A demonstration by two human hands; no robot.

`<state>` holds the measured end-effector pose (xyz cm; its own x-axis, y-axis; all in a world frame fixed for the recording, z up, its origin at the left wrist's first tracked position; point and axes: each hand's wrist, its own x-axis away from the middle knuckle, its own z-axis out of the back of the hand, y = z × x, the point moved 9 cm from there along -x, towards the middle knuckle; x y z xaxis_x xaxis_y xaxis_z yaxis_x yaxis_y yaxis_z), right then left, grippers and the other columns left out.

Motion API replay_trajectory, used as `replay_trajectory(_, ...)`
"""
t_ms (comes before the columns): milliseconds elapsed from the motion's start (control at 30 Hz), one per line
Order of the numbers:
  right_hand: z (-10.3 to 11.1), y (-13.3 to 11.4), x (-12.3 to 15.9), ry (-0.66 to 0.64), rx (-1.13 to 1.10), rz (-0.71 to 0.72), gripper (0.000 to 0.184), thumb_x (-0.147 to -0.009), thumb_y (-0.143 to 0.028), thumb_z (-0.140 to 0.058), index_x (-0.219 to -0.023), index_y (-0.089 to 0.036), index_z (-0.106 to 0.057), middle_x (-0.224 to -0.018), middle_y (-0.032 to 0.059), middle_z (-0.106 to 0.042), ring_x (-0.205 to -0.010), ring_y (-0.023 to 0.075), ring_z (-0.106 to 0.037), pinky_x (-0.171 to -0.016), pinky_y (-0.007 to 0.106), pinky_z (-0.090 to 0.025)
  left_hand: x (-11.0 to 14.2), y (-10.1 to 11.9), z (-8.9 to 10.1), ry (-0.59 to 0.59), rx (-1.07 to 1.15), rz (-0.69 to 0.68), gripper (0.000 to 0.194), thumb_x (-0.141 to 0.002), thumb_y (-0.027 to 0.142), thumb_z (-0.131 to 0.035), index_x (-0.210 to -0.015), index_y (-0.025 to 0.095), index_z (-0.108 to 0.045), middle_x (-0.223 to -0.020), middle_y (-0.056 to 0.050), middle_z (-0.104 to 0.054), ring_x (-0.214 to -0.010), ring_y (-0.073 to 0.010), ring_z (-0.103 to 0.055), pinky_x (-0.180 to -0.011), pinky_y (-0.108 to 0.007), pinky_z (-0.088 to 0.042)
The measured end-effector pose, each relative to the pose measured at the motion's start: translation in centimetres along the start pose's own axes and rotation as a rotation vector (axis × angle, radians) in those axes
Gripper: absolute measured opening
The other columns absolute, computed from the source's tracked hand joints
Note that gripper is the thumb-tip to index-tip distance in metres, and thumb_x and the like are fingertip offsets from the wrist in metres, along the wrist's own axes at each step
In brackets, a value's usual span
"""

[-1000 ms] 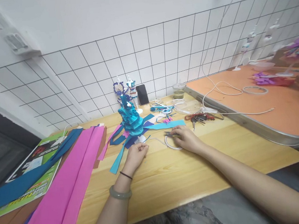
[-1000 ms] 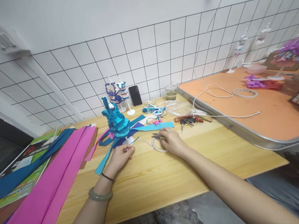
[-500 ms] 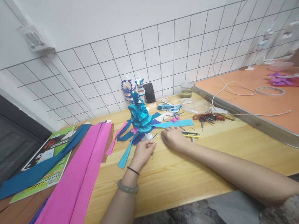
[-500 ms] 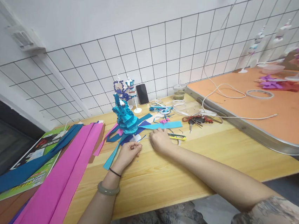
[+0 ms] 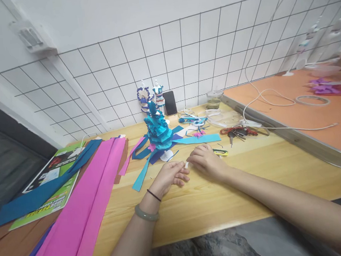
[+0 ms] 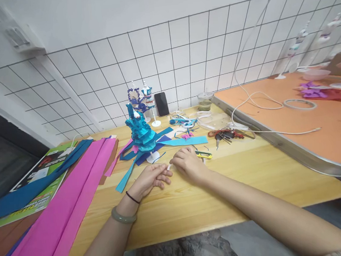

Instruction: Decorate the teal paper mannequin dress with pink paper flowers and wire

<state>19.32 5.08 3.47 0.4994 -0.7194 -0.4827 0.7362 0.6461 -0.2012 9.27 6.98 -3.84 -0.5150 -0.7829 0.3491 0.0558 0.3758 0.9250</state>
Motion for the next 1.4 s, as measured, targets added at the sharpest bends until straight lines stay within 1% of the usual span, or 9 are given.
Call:
replay_trajectory(100,-0.1,-0.7,0.5,0.019,-0.038,0.029,0.022,-0.088,-0.021,-0.042,-0.096,-0.021,-0.062,-0.084,0.0067,-0.062,-0.084,0.0189,-0.047,-0.078,0.037,-0.027,0.0,0.1,-1.0,-0.046,0.080,-0.016,0.034,-0.071,0.034,-0.064,-0.095,0.011,-0.056,-0.091,-0.012,-0.063,-0.067,-0.0127,-0.063,-0.047,-0.018,-0.046)
replay_trajectory(200,-0.2,-1.0,0.6,0.021,-0.094,0.029,0.021,-0.086,-0.020,-0.044,-0.094,-0.021,-0.063,-0.086,0.0072,-0.063,-0.083,0.0192,-0.048,-0.078,0.038,-0.029,-0.2,0.3,-0.7,0.002,0.124,-0.046,0.041,-0.065,0.021,-0.070,-0.102,0.011,-0.054,-0.083,-0.009,-0.063,-0.064,-0.0118,-0.062,-0.047,-0.018,-0.046)
replay_trajectory(267,-0.2,-1.0,0.6,0.025,-0.141,0.017,0.022,-0.084,-0.018,-0.044,-0.096,-0.021,-0.063,-0.087,0.0078,-0.063,-0.084,0.0198,-0.049,-0.078,0.038,-0.031,-0.3,0.6,-0.5,0.027,0.131,-0.065,0.045,-0.063,0.017,-0.071,-0.103,0.011,-0.053,-0.079,-0.008,-0.064,-0.061,-0.0118,-0.061,-0.047,-0.019,-0.045)
replay_trajectory(500,-0.1,0.9,0.6,0.099,-0.391,-0.113,0.029,-0.082,-0.017,-0.045,-0.107,-0.022,-0.059,-0.083,0.0063,-0.065,-0.079,0.0189,-0.055,-0.074,0.036,-0.040,-0.3,1.0,-0.6,0.011,0.085,-0.124,0.049,-0.060,0.023,-0.074,-0.103,0.011,-0.053,-0.076,-0.007,-0.064,-0.061,-0.0131,-0.061,-0.052,-0.022,-0.046)
replay_trajectory(633,-0.3,1.8,0.7,0.100,-0.423,-0.190,0.028,-0.084,-0.022,-0.046,-0.109,-0.021,-0.059,-0.083,0.0064,-0.065,-0.080,0.0188,-0.056,-0.074,0.035,-0.041,-0.1,1.0,-0.6,0.026,0.058,-0.119,0.051,-0.059,0.024,-0.074,-0.103,0.010,-0.052,-0.072,-0.006,-0.064,-0.061,-0.0139,-0.062,-0.054,-0.024,-0.047)
replay_trajectory(767,-0.3,1.5,0.6,0.086,-0.414,-0.163,0.020,-0.083,-0.026,-0.051,-0.096,-0.021,-0.065,-0.079,0.0061,-0.065,-0.078,0.0182,-0.055,-0.073,0.033,-0.041,-0.1,1.2,-0.9,0.024,0.023,-0.120,0.050,-0.061,0.026,-0.072,-0.103,0.009,-0.052,-0.074,-0.008,-0.064,-0.065,-0.0147,-0.062,-0.057,-0.024,-0.048)
replay_trajectory(1033,-0.5,1.4,0.5,0.050,-0.342,-0.157,0.017,-0.080,-0.033,-0.056,-0.085,-0.021,-0.066,-0.080,0.0063,-0.065,-0.081,0.0190,-0.056,-0.074,0.034,-0.039,-0.2,1.6,-0.8,0.079,-0.110,-0.199,0.054,-0.064,0.026,-0.069,-0.111,0.009,-0.048,-0.066,-0.005,-0.064,-0.063,-0.0148,-0.062,-0.059,-0.027,-0.048)
replay_trajectory(1267,-0.8,1.6,0.6,0.027,-0.331,-0.153,0.010,-0.080,-0.027,-0.056,-0.082,-0.022,-0.065,-0.082,0.0049,-0.065,-0.082,0.0186,-0.055,-0.076,0.034,-0.038,-0.2,1.6,-1.1,0.060,-0.206,-0.235,0.052,-0.067,0.026,-0.065,-0.113,0.008,-0.048,-0.063,-0.003,-0.062,-0.061,-0.0125,-0.059,-0.060,-0.026,-0.047)
replay_trajectory(1400,-0.7,1.3,0.6,0.021,-0.351,-0.132,0.010,-0.081,-0.026,-0.055,-0.083,-0.022,-0.064,-0.084,0.0054,-0.065,-0.082,0.0188,-0.055,-0.076,0.034,-0.038,-0.2,2.1,-0.9,0.086,-0.257,-0.287,0.048,-0.067,0.023,-0.064,-0.111,0.009,-0.051,-0.071,-0.004,-0.062,-0.062,-0.0102,-0.057,-0.062,-0.025,-0.047)
